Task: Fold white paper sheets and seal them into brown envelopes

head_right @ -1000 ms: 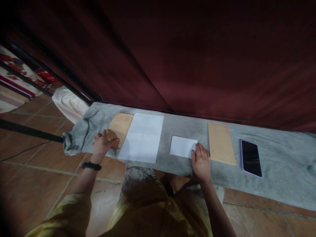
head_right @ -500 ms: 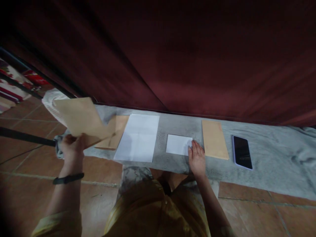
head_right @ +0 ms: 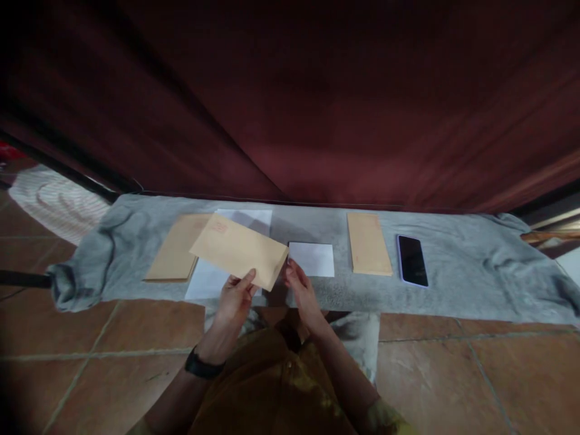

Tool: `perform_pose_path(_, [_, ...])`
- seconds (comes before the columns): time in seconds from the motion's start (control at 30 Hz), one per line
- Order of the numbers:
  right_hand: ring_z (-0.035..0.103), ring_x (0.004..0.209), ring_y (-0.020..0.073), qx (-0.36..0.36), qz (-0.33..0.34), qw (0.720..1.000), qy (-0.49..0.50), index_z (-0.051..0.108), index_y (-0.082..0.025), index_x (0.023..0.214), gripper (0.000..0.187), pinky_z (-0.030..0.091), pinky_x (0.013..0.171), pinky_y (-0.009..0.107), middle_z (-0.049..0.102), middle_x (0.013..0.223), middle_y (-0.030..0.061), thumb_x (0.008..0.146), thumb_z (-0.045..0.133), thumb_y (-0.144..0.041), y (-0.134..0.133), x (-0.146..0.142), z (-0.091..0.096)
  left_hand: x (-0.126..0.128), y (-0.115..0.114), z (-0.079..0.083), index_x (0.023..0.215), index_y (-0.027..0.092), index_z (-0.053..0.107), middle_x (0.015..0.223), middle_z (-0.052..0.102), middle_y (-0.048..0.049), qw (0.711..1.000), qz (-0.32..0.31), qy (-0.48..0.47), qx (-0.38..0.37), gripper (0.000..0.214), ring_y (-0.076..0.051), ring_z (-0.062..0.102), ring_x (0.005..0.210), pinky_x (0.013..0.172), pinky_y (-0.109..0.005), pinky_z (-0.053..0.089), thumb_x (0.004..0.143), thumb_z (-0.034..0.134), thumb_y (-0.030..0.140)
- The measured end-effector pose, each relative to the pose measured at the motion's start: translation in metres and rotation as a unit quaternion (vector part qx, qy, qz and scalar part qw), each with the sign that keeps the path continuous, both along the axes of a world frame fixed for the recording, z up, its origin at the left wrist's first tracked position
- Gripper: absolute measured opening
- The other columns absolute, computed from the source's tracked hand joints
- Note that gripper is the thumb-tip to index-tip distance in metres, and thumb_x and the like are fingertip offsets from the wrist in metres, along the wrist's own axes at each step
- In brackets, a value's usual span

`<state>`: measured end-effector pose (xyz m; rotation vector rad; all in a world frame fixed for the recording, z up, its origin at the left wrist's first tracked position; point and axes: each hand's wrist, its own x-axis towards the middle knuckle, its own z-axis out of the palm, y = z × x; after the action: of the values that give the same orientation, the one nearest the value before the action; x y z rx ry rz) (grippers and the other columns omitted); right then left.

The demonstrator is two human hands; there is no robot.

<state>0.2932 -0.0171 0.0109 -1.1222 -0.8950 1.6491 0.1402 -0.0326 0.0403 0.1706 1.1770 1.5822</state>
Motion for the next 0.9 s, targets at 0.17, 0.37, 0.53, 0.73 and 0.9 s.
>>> perform_pose_path(0.17, [0.069,0.1,0.0257,-0.005,0.002,0.999,0.035,0.072,-0.025,0.112,0.04,0.057,0.09,0.04,0.076,0.111,0.002,0.079,0.072,-0.049,-0.001,-0.007,0.009,0.017,-0.008,-0.007,0.077,0.023,0.067,0.086,0.078,0.0019,0.999,-0.026,-0.036,-0.033,0.025,-0.016,0.076,0.09,0.079,-0.025,0.059,0.065,0.087,0.014])
perform_pose_path(0.37, [0.071,0.083,0.0242,-0.034,0.026,0.998,0.037,0.075,-0.028,0.097,0.025,0.058,0.073,0.035,0.077,0.096,0.0006,0.075,0.071,-0.038,-0.002,0.001,0.006,0.013,-0.007,-0.009,0.087,0.023,0.069,0.091,0.079,0.001,0.991,-0.042,-0.098,-0.077,0.019,-0.014,0.076,0.084,0.078,-0.025,0.06,0.076,0.081,0.014])
perform_pose_path(0.53, [0.071,0.088,0.025,-0.039,0.011,0.998,0.044,0.074,-0.025,0.099,0.034,0.058,0.076,0.035,0.078,0.096,0.0014,0.072,0.075,-0.047,0.0,0.003,0.006,0.018,-0.011,-0.009,0.096,0.021,0.07,0.095,0.079,-0.002,0.988,-0.082,-0.107,-0.072,0.023,-0.016,0.075,0.084,0.076,-0.027,0.059,0.076,0.082,0.019])
perform_pose_path(0.73, [0.071,0.094,0.0259,0.001,0.023,0.999,0.027,0.074,-0.023,0.092,0.033,0.056,0.087,0.039,0.078,0.093,0.0015,0.071,0.076,-0.048,0.005,0.004,0.002,0.02,-0.022,-0.011,0.091,0.022,0.069,0.092,0.077,-0.0009,0.99,-0.115,-0.044,-0.072,0.031,-0.015,0.072,0.076,0.068,-0.027,0.056,0.068,0.089,0.03])
perform_pose_path(0.9, [0.07,0.086,0.0225,0.035,-0.016,0.999,-0.023,0.074,-0.023,0.093,0.03,0.056,0.084,0.036,0.077,0.089,0.0007,0.073,0.073,-0.045,0.01,0.013,-0.002,0.007,-0.046,-0.01,0.069,0.021,0.068,0.065,0.068,-0.0028,0.948,-0.293,0.101,-0.068,0.032,-0.017,0.066,0.062,0.058,-0.027,0.05,0.073,0.083,0.049])
